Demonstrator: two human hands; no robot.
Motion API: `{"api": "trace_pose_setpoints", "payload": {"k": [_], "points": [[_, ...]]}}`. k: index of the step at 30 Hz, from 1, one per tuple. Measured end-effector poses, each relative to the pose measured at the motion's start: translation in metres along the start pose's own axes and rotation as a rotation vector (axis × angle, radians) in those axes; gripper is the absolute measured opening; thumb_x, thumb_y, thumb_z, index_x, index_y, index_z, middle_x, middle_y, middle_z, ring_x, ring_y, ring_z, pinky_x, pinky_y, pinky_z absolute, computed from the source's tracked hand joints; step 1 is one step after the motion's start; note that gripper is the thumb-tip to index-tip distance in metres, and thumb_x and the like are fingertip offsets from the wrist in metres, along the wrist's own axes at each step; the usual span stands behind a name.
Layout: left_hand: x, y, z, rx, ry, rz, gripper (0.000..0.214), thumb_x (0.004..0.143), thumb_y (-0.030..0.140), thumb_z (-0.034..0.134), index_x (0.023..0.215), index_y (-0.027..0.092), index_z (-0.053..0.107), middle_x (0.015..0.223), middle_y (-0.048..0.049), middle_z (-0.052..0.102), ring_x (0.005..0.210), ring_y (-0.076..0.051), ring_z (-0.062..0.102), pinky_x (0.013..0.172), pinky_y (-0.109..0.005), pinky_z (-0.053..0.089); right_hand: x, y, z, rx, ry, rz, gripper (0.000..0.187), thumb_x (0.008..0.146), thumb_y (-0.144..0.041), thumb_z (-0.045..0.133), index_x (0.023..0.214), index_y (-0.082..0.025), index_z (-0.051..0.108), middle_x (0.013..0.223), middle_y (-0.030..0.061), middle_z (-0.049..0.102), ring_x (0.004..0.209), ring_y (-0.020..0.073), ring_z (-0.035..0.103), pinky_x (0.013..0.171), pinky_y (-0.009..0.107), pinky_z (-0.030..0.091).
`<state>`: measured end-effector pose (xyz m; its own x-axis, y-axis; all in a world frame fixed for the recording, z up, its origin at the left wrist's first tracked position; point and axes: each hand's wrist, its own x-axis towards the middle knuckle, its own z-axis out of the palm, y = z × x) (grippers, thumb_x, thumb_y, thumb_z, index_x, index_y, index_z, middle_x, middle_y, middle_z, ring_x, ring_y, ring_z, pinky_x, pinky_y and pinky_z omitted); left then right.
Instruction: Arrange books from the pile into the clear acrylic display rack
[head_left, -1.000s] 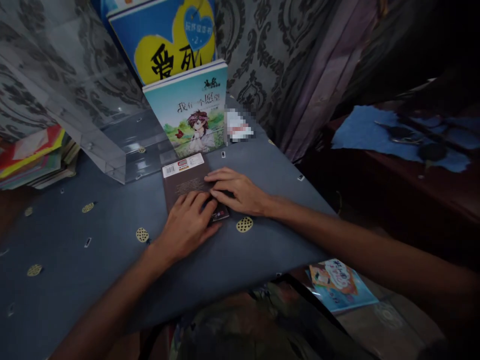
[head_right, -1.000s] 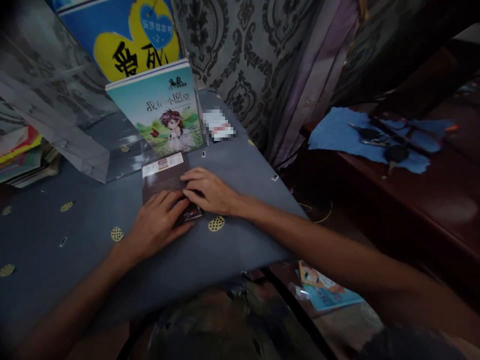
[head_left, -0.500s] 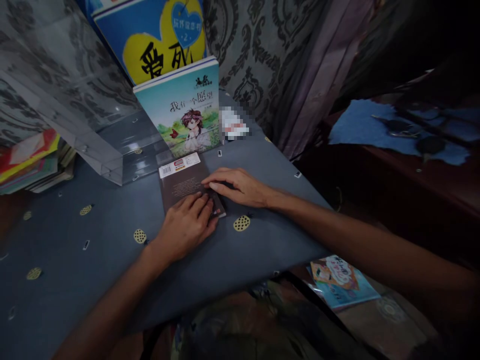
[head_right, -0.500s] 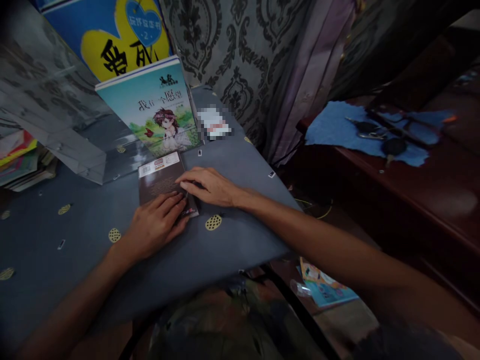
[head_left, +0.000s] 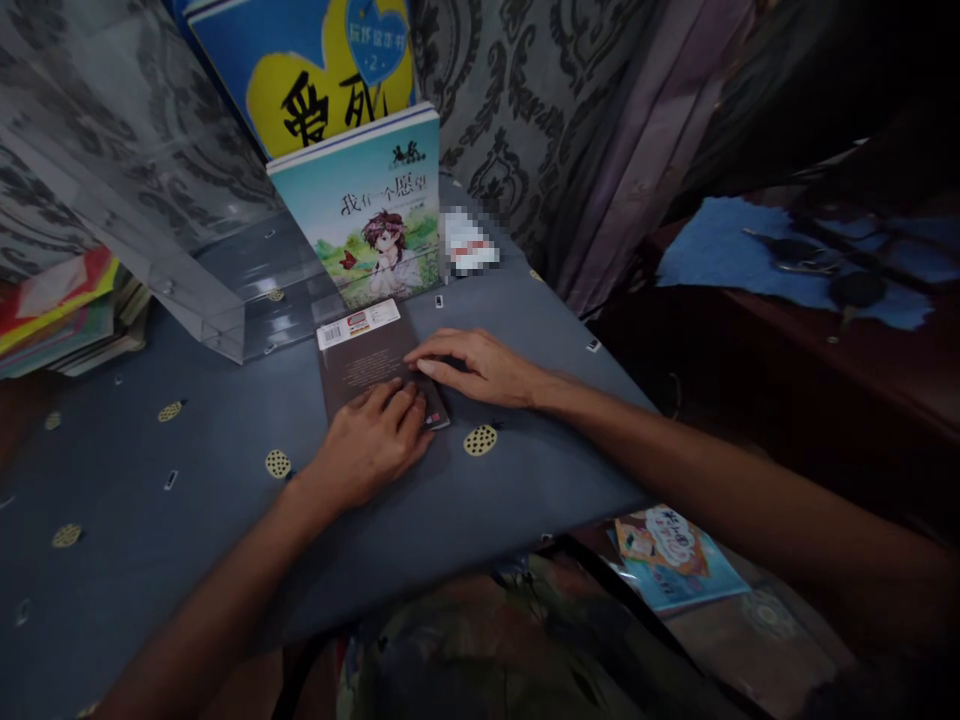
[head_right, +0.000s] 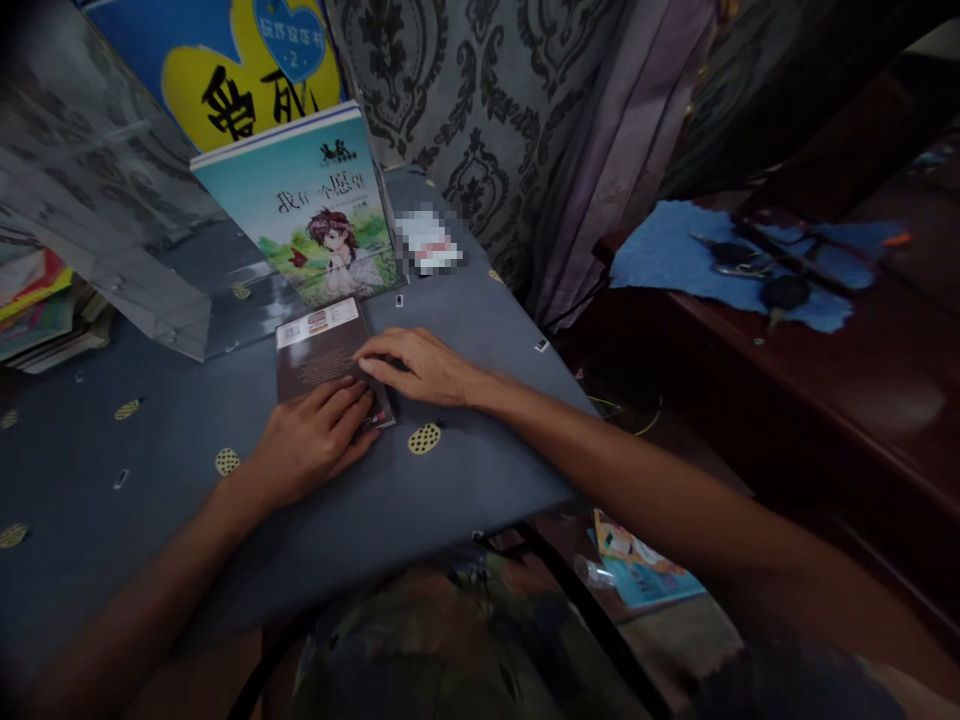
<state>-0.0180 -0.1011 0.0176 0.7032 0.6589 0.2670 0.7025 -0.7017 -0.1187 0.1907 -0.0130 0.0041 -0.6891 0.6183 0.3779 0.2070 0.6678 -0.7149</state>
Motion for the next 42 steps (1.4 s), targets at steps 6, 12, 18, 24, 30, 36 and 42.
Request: {"api": "trace_pose_setpoints", "payload": {"k": [6, 12, 18, 24, 30, 36, 42], "points": [[0.0, -0.004, -0.003, -0.042, 0.003, -0.009, 0.033, 0.104, 0.027, 0.043, 0.12, 0.013, 0.068, 0.112, -0.0138, 0.076, 0.109, -0.027, 0.071, 0.089, -0.043, 0.062, 0.0, 0.0, -0.002, -0.011, -0.002, 0.028, 0.035, 0.102, -0.037, 0.048, 0.114, -0.016, 0.073, 0.102, 0.0093, 0.074, 0.092, 0.0199, 0.068, 0.084, 0.033, 0.051], [0.0, -0.004, -0.002, -0.002, -0.012, -0.005, 0.031, 0.104, 0.027, 0.043, 0.117, 0.015, 0.069, 0.111, -0.0121, 0.075, 0.107, -0.025, 0.071, 0.088, -0.04, 0.062, 0.0, 0.006, -0.007, 0.019, -0.066, 0.015, 0.037, 0.097, -0.046, 0.06, 0.12, -0.019, 0.071, 0.108, 0.0084, 0.074, 0.099, 0.0208, 0.068, 0.088, 0.035, 0.053], [-0.001, -0.003, 0.001, 0.029, 0.004, 0.019, 0.032, 0.102, 0.035, 0.049, 0.115, 0.014, 0.069, 0.11, -0.0145, 0.073, 0.103, -0.027, 0.069, 0.08, -0.039, 0.061, -0.003, 0.018, -0.001, -0.053, -0.189, -0.086, 0.07, 0.081, -0.055, 0.079, 0.14, -0.023, 0.059, 0.148, 0.0129, 0.055, 0.142, 0.0302, 0.043, 0.117, 0.052, 0.036], [0.002, -0.008, -0.011, -0.075, -0.023, 0.004, 0.034, 0.1, 0.04, 0.051, 0.114, 0.016, 0.07, 0.109, -0.013, 0.073, 0.098, -0.026, 0.067, 0.076, -0.038, 0.059, -0.006, 0.023, 0.003, -0.129, -0.251, -0.057, 0.085, 0.08, -0.056, 0.079, 0.153, -0.026, 0.045, 0.162, 0.0147, 0.038, 0.151, 0.0322, 0.03, 0.122, 0.057, 0.028], [0.012, -0.03, -0.006, -0.203, -0.001, -0.154, 0.029, 0.102, 0.027, 0.045, 0.108, 0.017, 0.072, 0.11, -0.0111, 0.073, 0.099, -0.023, 0.066, 0.089, -0.04, 0.057, -0.006, 0.015, 0.001, -0.184, -0.271, 0.028, 0.11, 0.077, -0.06, 0.08, 0.162, -0.02, 0.024, 0.166, 0.0193, 0.026, 0.154, 0.0354, 0.023, 0.123, 0.057, 0.026], [0.037, -0.066, 0.019, -0.139, -0.085, -0.229, 0.043, 0.099, 0.035, 0.053, 0.138, 0.015, 0.056, 0.145, -0.0152, 0.058, 0.135, -0.03, 0.053, 0.114, -0.05, 0.043, -0.005, 0.013, 0.001, -0.177, -0.272, 0.055, 0.121, 0.076, -0.063, 0.079, 0.165, -0.02, 0.01, 0.168, 0.0187, 0.022, 0.154, 0.0361, 0.021, 0.125, 0.055, 0.024], [0.051, -0.086, 0.032, -0.16, -0.086, -0.27, 0.044, 0.1, 0.033, 0.05, 0.138, 0.012, 0.056, 0.147, -0.0167, 0.057, 0.136, -0.031, 0.052, 0.113, -0.049, 0.043, -0.006, 0.015, -0.001, -0.166, -0.32, 0.086, 0.115, 0.077, -0.071, 0.073, 0.164, -0.019, 0.018, 0.169, 0.0196, 0.018, 0.156, 0.0375, 0.015, 0.126, 0.058, 0.017]]}}
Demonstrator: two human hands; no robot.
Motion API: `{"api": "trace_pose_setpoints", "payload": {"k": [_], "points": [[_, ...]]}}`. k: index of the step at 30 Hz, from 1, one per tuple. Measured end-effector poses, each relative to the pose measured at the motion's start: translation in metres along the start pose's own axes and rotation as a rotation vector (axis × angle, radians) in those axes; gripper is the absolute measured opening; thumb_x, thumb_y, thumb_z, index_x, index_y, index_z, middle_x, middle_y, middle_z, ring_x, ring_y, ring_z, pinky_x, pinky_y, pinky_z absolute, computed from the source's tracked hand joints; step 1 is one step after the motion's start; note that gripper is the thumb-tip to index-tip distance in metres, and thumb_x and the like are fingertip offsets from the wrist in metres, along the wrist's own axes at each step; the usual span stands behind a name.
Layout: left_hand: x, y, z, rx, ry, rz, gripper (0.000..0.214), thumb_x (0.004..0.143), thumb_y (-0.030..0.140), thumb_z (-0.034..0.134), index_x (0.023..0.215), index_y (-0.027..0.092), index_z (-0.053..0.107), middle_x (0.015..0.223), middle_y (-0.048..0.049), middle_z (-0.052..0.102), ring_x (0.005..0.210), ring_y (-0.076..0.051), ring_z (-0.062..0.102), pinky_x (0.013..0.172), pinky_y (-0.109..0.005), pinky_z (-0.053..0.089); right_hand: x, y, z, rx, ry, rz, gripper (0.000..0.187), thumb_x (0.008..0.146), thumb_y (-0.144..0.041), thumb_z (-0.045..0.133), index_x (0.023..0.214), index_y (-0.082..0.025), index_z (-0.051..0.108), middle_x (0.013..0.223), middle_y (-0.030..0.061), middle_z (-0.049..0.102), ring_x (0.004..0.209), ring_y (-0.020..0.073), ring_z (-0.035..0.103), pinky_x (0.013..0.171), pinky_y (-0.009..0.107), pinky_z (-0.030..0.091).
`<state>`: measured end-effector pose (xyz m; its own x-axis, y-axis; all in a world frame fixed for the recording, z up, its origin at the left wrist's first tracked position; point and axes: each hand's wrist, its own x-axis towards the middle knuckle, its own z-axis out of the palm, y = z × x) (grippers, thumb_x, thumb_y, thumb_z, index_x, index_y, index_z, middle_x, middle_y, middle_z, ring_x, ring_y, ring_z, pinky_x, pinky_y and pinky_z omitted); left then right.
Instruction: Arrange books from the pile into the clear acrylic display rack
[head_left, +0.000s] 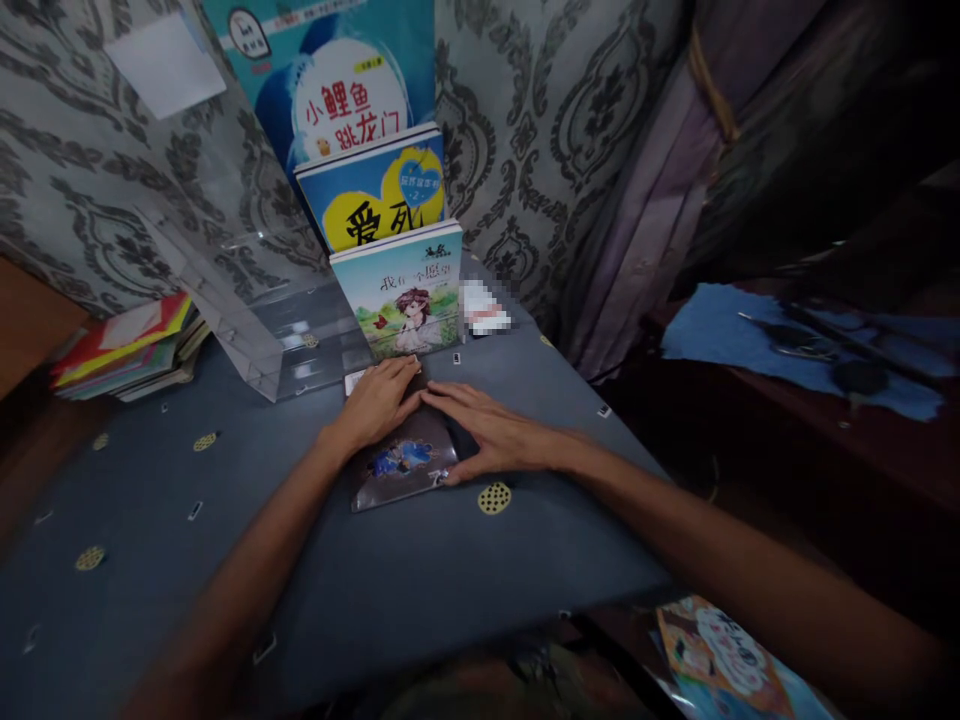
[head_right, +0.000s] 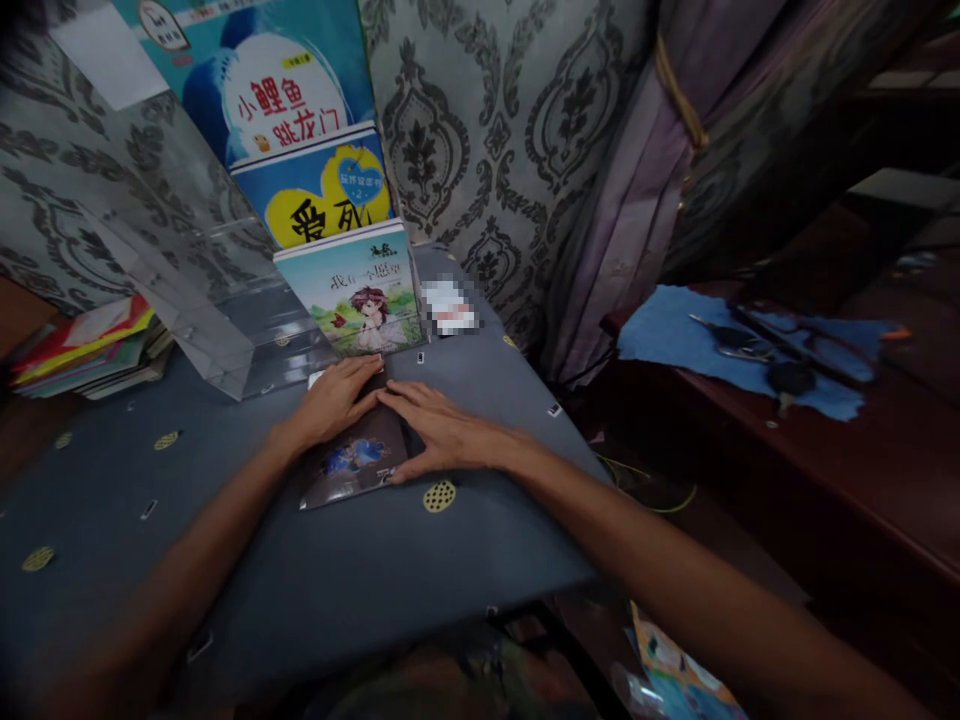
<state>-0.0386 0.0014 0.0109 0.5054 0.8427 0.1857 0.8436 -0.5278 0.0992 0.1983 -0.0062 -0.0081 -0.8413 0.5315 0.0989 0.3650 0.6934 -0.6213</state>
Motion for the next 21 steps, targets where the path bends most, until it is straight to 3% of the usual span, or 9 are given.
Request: {"api": "trace_pose_setpoints", "payload": {"k": [6, 15, 21], "points": [[0.0, -0.003, 0.004, -0.016, 0.035, 0.005, 0.043, 0.1, 0.035, 0.05, 0.137, 0.014, 0.057, 0.146, -0.015, 0.059, 0.134, -0.029, 0.053, 0.111, -0.049, 0.045, -0.002, -0.002, -0.004, 0.013, -0.009, -0.006, 0.109, 0.079, -0.07, 0.072, 0.164, -0.024, 0.021, 0.17, 0.0169, 0.019, 0.156, 0.0364, 0.016, 0.126, 0.057, 0.018], [-0.001, 0.001, 0.003, 0.014, -0.005, -0.025, 0.047, 0.102, 0.038, 0.047, 0.141, 0.014, 0.055, 0.15, -0.015, 0.054, 0.136, -0.031, 0.05, 0.11, -0.05, 0.043, -0.002, 0.005, -0.004, 0.054, -0.029, -0.031, 0.111, 0.075, -0.068, 0.077, 0.163, -0.028, 0.022, 0.17, 0.0143, 0.017, 0.157, 0.0354, 0.013, 0.125, 0.059, 0.017], [-0.013, 0.006, -0.004, -0.007, -0.054, -0.023, 0.051, 0.1, 0.041, 0.05, 0.144, 0.016, 0.053, 0.154, -0.0154, 0.05, 0.141, -0.032, 0.047, 0.114, -0.052, 0.038, -0.002, 0.007, -0.003, 0.07, -0.017, -0.054, 0.108, 0.074, -0.066, 0.079, 0.16, -0.025, 0.029, 0.168, 0.0156, 0.022, 0.157, 0.035, 0.015, 0.126, 0.058, 0.018]]}}
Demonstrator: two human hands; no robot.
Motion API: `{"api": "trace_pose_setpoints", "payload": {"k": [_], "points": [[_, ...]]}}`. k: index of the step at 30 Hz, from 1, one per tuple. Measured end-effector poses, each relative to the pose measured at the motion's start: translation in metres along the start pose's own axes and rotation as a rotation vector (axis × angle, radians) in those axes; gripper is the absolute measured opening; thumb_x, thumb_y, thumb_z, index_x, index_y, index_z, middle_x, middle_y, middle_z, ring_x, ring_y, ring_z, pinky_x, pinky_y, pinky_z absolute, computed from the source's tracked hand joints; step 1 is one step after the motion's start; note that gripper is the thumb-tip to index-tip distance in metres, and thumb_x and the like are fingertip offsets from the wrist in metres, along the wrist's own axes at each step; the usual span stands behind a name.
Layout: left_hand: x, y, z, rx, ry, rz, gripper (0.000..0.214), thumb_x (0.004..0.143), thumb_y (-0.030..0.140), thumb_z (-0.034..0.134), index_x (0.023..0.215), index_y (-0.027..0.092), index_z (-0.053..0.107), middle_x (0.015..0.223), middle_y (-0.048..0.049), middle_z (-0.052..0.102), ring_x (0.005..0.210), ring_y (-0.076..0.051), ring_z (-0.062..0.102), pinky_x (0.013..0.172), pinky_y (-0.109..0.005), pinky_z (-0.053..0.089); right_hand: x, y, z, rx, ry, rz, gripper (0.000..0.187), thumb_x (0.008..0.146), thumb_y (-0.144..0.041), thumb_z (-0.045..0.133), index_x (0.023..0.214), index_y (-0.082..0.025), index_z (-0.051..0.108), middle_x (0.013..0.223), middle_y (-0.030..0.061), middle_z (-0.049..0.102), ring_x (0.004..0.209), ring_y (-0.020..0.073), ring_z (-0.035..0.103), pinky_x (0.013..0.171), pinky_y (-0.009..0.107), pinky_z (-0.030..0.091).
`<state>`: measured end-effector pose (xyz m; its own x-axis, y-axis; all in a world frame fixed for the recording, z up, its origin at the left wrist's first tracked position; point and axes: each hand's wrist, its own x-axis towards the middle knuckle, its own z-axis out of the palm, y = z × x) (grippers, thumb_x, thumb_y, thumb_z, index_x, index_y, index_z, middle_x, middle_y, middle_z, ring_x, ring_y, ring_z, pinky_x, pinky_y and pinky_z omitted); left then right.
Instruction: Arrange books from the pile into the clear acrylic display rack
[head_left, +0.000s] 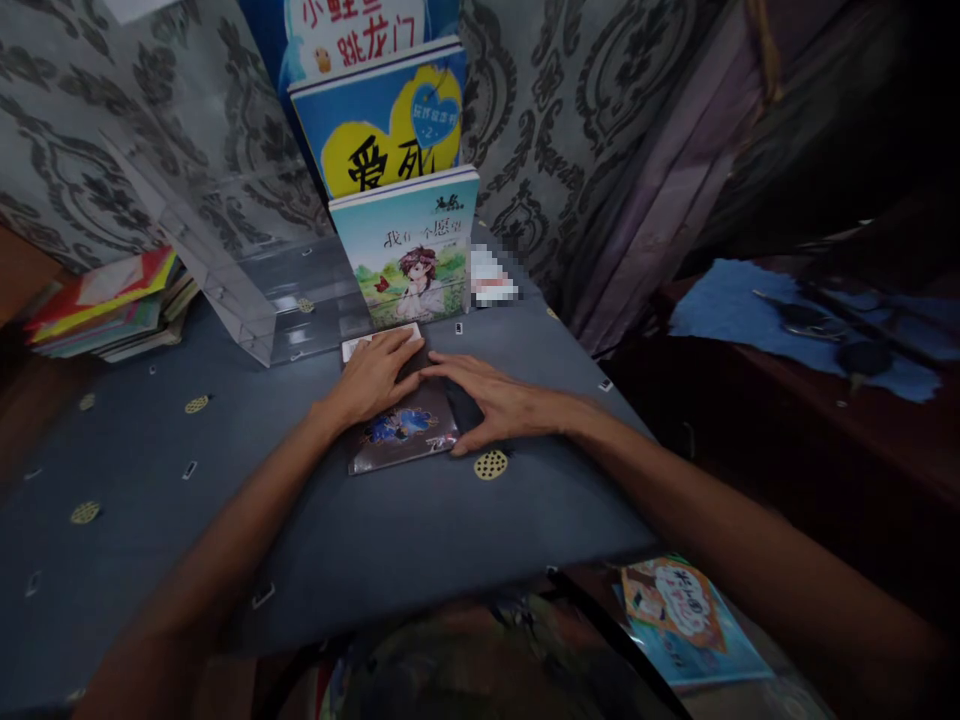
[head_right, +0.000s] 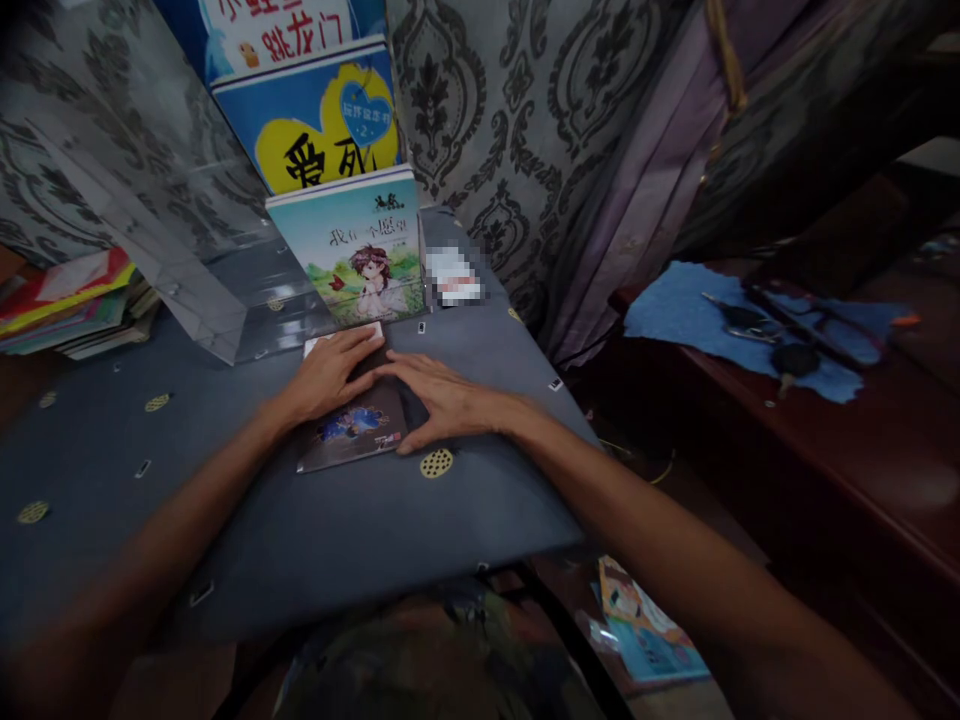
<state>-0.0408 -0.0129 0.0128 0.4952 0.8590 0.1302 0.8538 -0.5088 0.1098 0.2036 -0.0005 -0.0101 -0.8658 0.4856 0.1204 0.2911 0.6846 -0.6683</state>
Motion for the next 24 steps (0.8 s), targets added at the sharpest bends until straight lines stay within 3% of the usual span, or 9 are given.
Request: {"api": "trace_pose_setpoints", "payload": {"k": [4, 9, 16, 24], "points": [[-0.022, 0.012, -0.006, -0.031, -0.03, 0.047, 0.063, 0.097, 0.057, 0.051, 0.146, 0.017, 0.05, 0.156, -0.0153, 0.047, 0.144, -0.032, 0.043, 0.118, -0.052, 0.034, 0.0, 0.001, 0.0, 0.019, 0.005, -0.019, 0.112, 0.073, -0.063, 0.081, 0.161, -0.024, 0.024, 0.167, 0.0158, 0.026, 0.156, 0.0341, 0.018, 0.126, 0.057, 0.019], [-0.047, 0.025, -0.007, -0.078, -0.061, 0.083, 0.078, 0.094, 0.069, 0.047, 0.15, 0.015, 0.044, 0.161, -0.0177, 0.04, 0.15, -0.034, 0.035, 0.121, -0.055, 0.03, -0.003, 0.001, -0.002, 0.032, -0.023, -0.017, 0.111, 0.074, -0.063, 0.081, 0.162, -0.028, 0.024, 0.169, 0.0141, 0.02, 0.157, 0.0335, 0.014, 0.126, 0.056, 0.017], [-0.061, 0.032, -0.005, -0.114, -0.097, 0.063, 0.082, 0.096, 0.073, 0.038, 0.153, 0.013, 0.039, 0.162, -0.0191, 0.037, 0.154, -0.033, 0.028, 0.124, -0.057, 0.024, -0.002, -0.003, -0.004, 0.037, -0.025, 0.022, 0.098, 0.082, -0.067, 0.072, 0.161, -0.031, 0.026, 0.171, 0.011, 0.018, 0.158, 0.0326, 0.013, 0.126, 0.056, 0.016], [-0.067, 0.034, 0.006, -0.145, -0.051, 0.046, 0.077, 0.097, 0.066, 0.046, 0.155, 0.016, 0.036, 0.164, -0.0175, 0.035, 0.155, -0.032, 0.025, 0.126, -0.057, 0.017, -0.001, 0.002, 0.0, -0.021, -0.015, 0.01, 0.096, 0.082, -0.065, 0.073, 0.161, -0.032, 0.029, 0.17, 0.0104, 0.019, 0.157, 0.0335, 0.017, 0.125, 0.058, 0.019]]}}
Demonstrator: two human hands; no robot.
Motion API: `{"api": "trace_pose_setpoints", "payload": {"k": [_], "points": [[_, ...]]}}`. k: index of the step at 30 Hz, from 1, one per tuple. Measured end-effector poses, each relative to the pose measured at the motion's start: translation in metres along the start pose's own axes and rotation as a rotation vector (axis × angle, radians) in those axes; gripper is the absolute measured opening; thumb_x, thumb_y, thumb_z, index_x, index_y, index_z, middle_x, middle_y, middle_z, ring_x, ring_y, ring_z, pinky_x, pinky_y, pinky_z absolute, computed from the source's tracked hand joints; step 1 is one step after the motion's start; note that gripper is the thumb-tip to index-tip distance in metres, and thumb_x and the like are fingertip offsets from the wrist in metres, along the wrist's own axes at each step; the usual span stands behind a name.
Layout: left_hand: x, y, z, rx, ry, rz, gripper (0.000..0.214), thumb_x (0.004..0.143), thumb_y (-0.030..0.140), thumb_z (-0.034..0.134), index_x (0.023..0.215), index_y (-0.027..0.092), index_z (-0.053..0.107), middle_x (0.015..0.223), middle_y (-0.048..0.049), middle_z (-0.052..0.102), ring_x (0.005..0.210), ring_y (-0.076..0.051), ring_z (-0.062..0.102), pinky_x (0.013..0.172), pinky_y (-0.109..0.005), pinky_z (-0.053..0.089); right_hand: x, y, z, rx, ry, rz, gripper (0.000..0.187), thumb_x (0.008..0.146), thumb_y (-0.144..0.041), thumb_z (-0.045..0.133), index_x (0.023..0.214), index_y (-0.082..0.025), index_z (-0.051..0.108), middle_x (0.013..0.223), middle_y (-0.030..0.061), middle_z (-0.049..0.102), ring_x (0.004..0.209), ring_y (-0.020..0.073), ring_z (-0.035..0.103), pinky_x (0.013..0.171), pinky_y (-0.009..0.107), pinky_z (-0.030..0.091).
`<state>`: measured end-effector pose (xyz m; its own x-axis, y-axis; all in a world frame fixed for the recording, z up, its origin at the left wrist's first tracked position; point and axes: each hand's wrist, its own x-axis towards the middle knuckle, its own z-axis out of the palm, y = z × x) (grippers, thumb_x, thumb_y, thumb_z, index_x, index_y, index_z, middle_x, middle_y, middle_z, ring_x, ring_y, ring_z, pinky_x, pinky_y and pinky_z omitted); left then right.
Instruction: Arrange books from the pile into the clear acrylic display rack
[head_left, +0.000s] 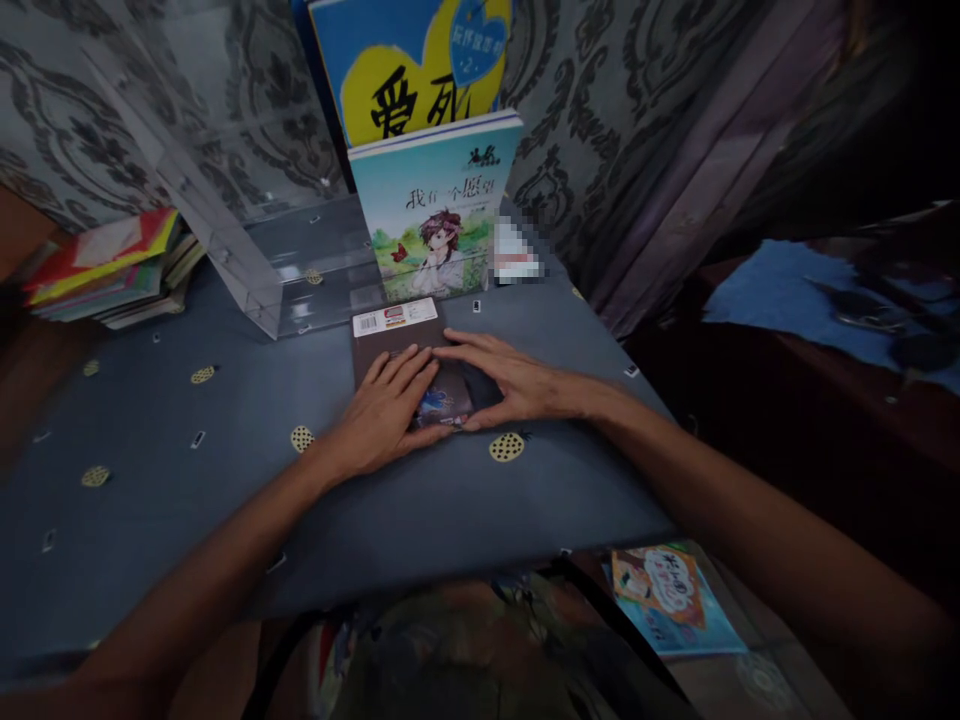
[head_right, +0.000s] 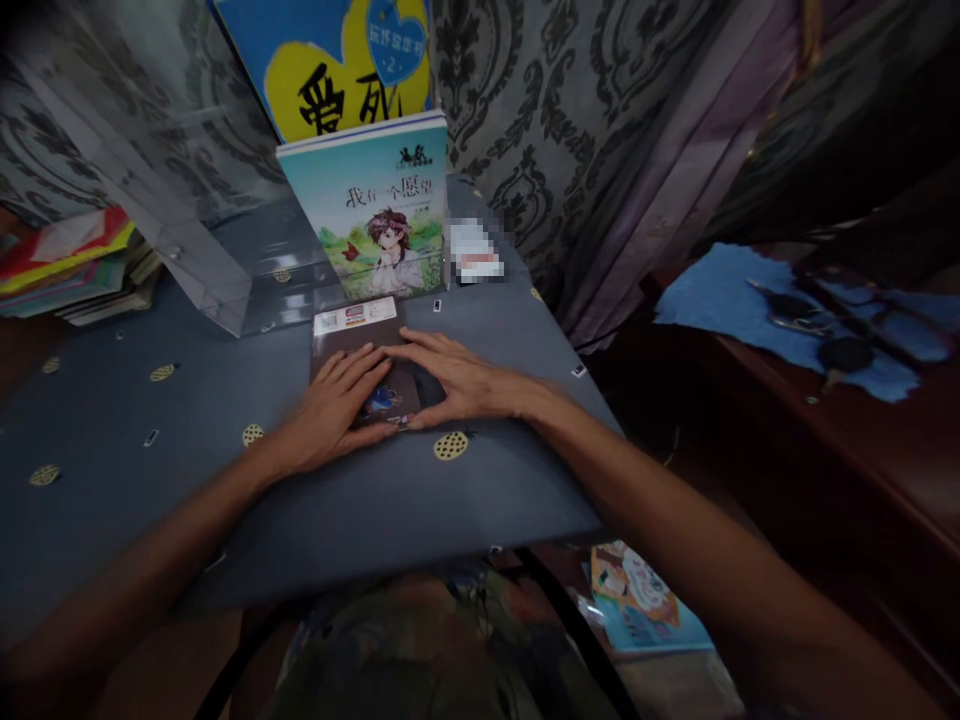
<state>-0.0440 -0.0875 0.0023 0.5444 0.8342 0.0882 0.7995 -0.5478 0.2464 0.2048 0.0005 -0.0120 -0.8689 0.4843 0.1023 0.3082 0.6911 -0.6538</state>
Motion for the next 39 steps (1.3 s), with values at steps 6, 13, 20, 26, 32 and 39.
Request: {"api": "trace_pose_setpoints", "payload": {"k": [6, 13, 20, 26, 32, 39], "points": [[-0.002, 0.0, 0.002, -0.039, 0.047, 0.0, 0.075, 0.095, 0.063, 0.052, 0.152, 0.015, 0.041, 0.161, -0.0179, 0.041, 0.154, -0.032, 0.029, 0.126, -0.058, 0.019, 0.0, 0.002, 0.001, -0.011, 0.006, 0.003, 0.095, 0.08, -0.066, 0.074, 0.159, -0.031, 0.034, 0.17, 0.0118, 0.021, 0.156, 0.0347, 0.02, 0.124, 0.06, 0.023], [-0.005, -0.01, -0.001, -0.121, 0.196, -0.077, 0.056, 0.101, 0.054, 0.047, 0.144, 0.019, 0.05, 0.157, -0.0158, 0.046, 0.148, -0.028, 0.039, 0.122, -0.052, 0.032, 0.0, 0.005, 0.001, 0.008, 0.031, -0.01, 0.093, 0.077, -0.066, 0.077, 0.156, -0.032, 0.04, 0.169, 0.0113, 0.023, 0.155, 0.0341, 0.024, 0.123, 0.059, 0.026], [-0.006, -0.042, 0.006, -0.038, 0.4, -0.427, 0.053, 0.1, 0.043, 0.048, 0.142, 0.012, 0.046, 0.145, -0.0234, 0.053, 0.14, -0.035, 0.046, 0.115, -0.059, 0.036, 0.003, -0.008, 0.002, -0.004, 0.148, 0.082, 0.07, 0.089, -0.064, 0.064, 0.148, -0.027, 0.052, 0.163, 0.0146, 0.035, 0.15, 0.0345, 0.036, 0.119, 0.058, 0.036], [-0.005, -0.049, 0.004, -0.416, 0.497, -0.407, 0.046, 0.096, 0.04, 0.052, 0.136, 0.018, 0.05, 0.138, -0.0167, 0.06, 0.132, -0.03, 0.054, 0.113, -0.053, 0.041, 0.006, -0.009, 0.011, -0.093, 0.215, 0.096, 0.065, 0.09, -0.061, 0.064, 0.144, -0.025, 0.057, 0.158, 0.0168, 0.044, 0.146, 0.0364, 0.041, 0.117, 0.064, 0.036], [0.0, -0.053, -0.004, -1.127, 0.696, -0.708, 0.053, 0.082, 0.035, 0.068, 0.131, 0.025, 0.05, 0.129, -0.0106, 0.065, 0.099, -0.021, 0.071, 0.074, -0.032, 0.059, 0.005, -0.013, 0.007, -0.065, 0.279, 0.091, 0.052, 0.091, -0.05, 0.067, 0.137, -0.026, 0.062, 0.15, 0.0148, 0.053, 0.138, 0.0346, 0.051, 0.112, 0.062, 0.043], [0.003, -0.036, -0.024, -1.554, 0.402, -0.677, 0.043, 0.07, 0.026, 0.08, 0.109, 0.016, 0.068, 0.094, -0.0084, 0.076, 0.066, -0.014, 0.068, 0.057, -0.025, 0.058, 0.01, -0.005, 0.006, 0.191, 0.403, 0.17, 0.066, 0.085, -0.042, 0.072, 0.145, -0.023, 0.052, 0.13, 0.0144, 0.067, 0.108, 0.027, 0.068, 0.087, 0.046, 0.06]]}}
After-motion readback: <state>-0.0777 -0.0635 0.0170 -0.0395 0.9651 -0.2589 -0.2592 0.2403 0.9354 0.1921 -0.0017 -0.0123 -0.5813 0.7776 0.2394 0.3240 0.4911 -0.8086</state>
